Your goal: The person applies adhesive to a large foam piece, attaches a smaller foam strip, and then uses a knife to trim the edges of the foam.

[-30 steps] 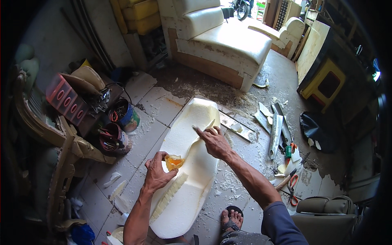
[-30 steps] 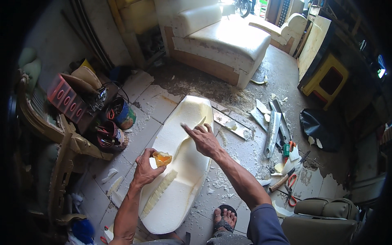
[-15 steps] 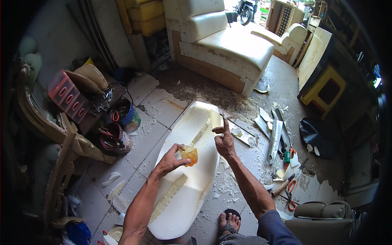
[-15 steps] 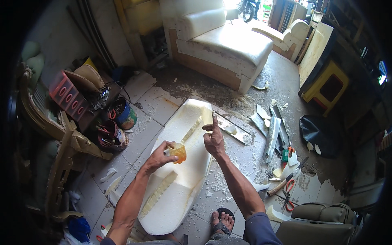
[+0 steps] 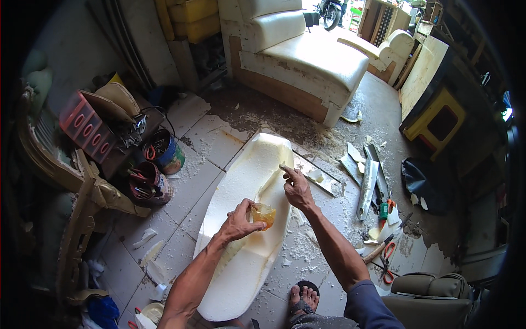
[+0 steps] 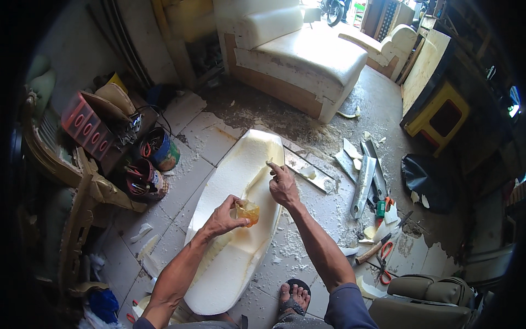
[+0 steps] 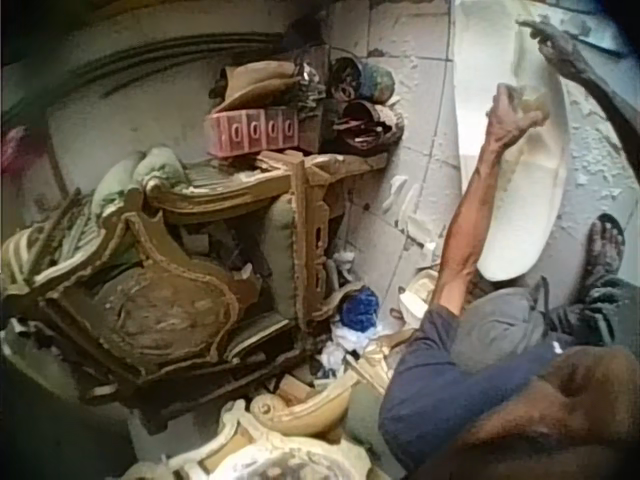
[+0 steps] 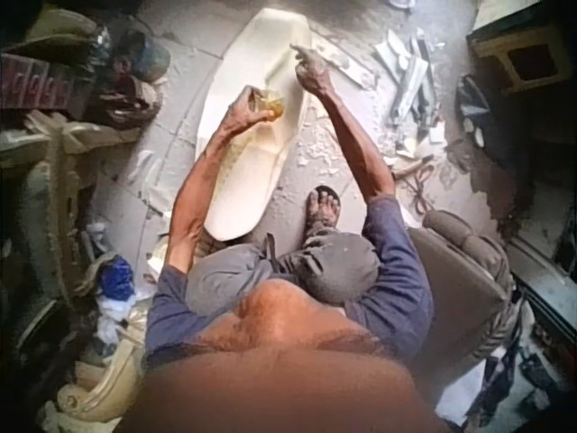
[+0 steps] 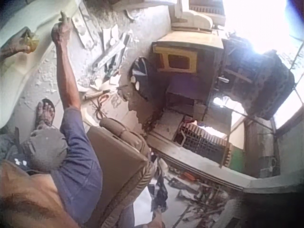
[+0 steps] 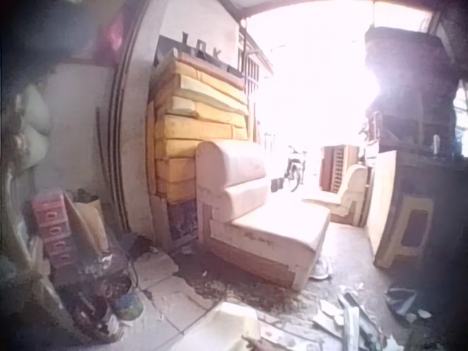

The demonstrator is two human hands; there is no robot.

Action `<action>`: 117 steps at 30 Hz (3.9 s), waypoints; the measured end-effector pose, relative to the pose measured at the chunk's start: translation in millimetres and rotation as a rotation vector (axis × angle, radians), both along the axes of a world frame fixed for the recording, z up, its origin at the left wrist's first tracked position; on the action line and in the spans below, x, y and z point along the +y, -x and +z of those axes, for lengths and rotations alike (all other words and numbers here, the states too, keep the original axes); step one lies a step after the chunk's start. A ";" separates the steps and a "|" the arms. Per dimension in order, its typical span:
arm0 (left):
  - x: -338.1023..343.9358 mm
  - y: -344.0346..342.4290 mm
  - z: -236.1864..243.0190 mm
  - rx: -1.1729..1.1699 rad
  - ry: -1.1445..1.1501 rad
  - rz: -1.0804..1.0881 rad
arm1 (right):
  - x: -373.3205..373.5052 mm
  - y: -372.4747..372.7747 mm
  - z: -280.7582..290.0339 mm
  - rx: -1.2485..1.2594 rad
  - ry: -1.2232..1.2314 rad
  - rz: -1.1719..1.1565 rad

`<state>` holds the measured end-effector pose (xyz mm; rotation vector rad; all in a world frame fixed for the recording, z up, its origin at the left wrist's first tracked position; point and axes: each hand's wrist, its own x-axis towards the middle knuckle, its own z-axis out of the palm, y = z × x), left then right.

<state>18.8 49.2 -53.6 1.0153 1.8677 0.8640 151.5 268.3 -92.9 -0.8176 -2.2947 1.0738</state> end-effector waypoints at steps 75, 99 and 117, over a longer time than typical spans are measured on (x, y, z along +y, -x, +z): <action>-78.4 33.3 50.1 0.461 -0.201 0.221 | -0.5 20.2 -10.6 -0.093 -0.090 -0.151; -81.7 25.5 49.2 0.453 -0.232 0.183 | -120.4 -34.2 -19.3 -0.256 -0.548 0.083; -93.8 9.5 71.1 0.848 -0.191 0.039 | -152.3 -56.2 56.1 0.038 -0.374 0.278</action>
